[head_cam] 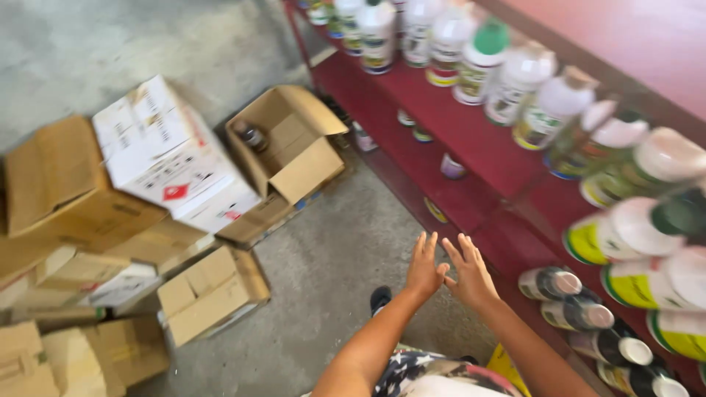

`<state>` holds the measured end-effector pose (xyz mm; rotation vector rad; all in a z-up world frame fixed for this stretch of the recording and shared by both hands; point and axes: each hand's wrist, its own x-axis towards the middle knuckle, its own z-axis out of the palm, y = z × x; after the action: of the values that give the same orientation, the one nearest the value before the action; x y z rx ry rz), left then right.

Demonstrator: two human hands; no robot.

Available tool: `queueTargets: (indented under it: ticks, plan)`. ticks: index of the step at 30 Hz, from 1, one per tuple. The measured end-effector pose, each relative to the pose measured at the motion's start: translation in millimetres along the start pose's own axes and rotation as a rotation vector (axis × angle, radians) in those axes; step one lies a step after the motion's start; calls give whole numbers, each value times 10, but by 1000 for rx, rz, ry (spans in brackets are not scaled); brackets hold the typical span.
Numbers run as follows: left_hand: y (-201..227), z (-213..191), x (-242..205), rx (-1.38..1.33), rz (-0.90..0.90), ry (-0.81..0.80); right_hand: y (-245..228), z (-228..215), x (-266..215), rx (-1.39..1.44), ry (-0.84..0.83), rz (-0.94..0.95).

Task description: The person is removing bottles from cardboard boxes and arranging them on shelves in a storage room.

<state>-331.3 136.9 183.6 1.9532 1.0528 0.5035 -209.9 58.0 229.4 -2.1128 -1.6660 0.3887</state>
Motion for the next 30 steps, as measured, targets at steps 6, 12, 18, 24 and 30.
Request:
queueTargets:
  ticks: [6, 12, 18, 24, 30]
  plan:
    - [-448, -1109, 293, -27, 31, 259, -877, 267, 967, -65, -56, -210]
    - [-979, -1998, 546, 20, -71, 434, -1549, 666, 1805, -4, -130, -274]
    - [-1585, -2299, 1015, -10, -171, 548, -1909, 883, 2637, 55, -261, -246]
    - [-1663, -2885, 1700, 21, -235, 638, -1932, 1365, 3870, 123, -198, -452]
    - [-1975, -3348, 2519, 84, -255, 810, -2248, 1375, 5032, 166, -284, -592]
